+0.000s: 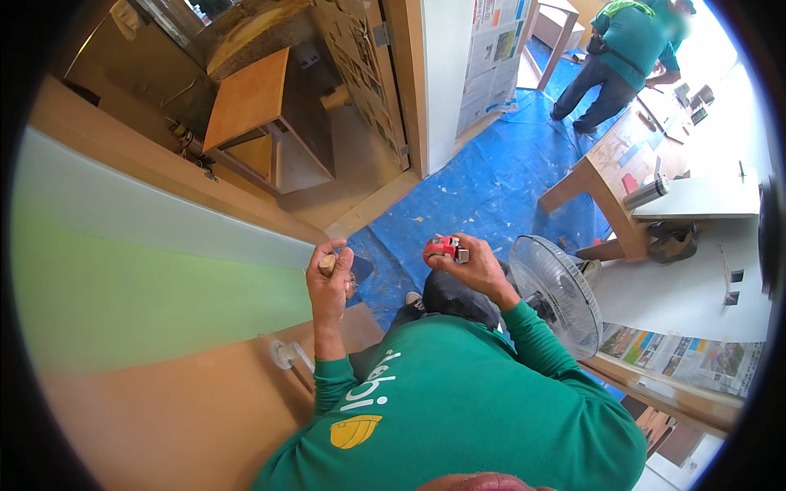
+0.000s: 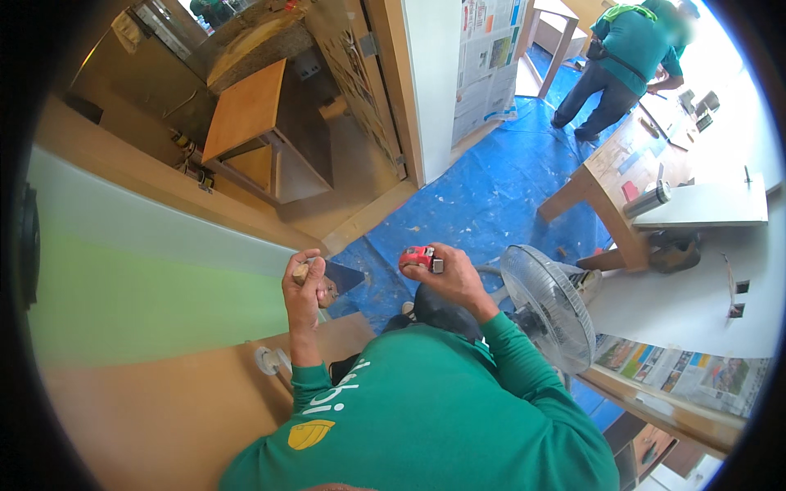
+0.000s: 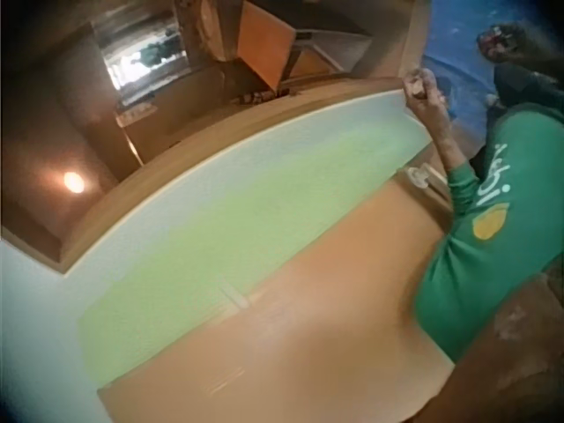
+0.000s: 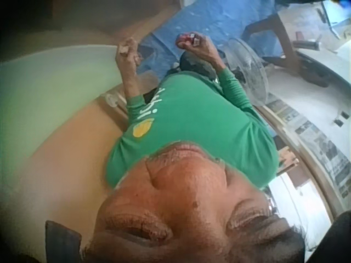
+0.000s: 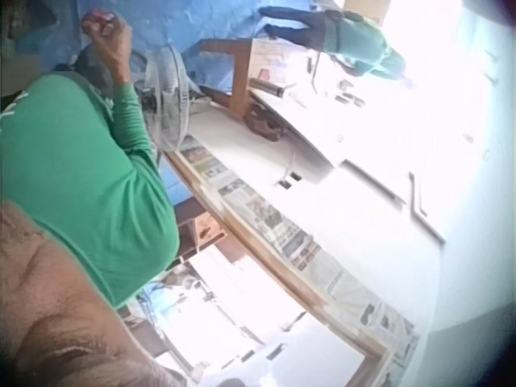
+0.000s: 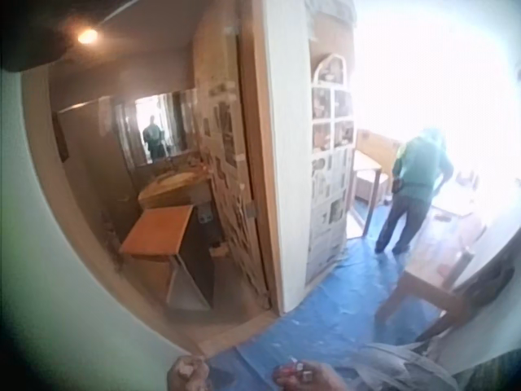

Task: The person climbs a ladder, retrieves a tape measure, and walks to a workbench. They then measure and mark a wooden trim piece against a cabinet frame using a pencil. Another worker is visible in the background.

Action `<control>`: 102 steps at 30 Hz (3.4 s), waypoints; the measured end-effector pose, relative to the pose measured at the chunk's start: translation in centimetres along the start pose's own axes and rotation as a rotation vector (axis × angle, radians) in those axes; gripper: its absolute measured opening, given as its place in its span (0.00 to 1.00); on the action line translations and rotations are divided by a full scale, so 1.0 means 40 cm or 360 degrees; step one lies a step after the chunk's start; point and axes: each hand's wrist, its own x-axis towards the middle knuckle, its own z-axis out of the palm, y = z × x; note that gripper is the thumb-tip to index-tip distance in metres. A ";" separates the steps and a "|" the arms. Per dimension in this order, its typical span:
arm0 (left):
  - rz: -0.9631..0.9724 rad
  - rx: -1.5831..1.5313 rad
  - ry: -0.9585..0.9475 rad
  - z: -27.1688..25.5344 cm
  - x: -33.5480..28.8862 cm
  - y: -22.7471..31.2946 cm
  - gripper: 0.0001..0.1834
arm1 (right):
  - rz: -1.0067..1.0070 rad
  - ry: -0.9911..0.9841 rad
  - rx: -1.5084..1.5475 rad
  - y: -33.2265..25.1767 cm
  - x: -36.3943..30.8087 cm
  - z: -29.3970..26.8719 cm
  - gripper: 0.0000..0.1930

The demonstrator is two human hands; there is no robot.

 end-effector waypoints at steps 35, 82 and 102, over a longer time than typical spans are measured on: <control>-0.0286 0.0714 -0.1640 1.063 0.834 -0.068 0.18 | 0.0564 0.1124 0.0388 0.331 0.386 -0.558 0.25; 0.1189 0.0117 -0.1268 2.521 1.461 0.378 0.35 | 0.0463 0.0907 0.0784 0.653 1.124 -1.809 0.19; 0.2655 0.0797 -0.0727 3.142 1.919 0.283 0.09 | 0.0475 0.0957 0.0794 0.761 1.201 -2.087 0.18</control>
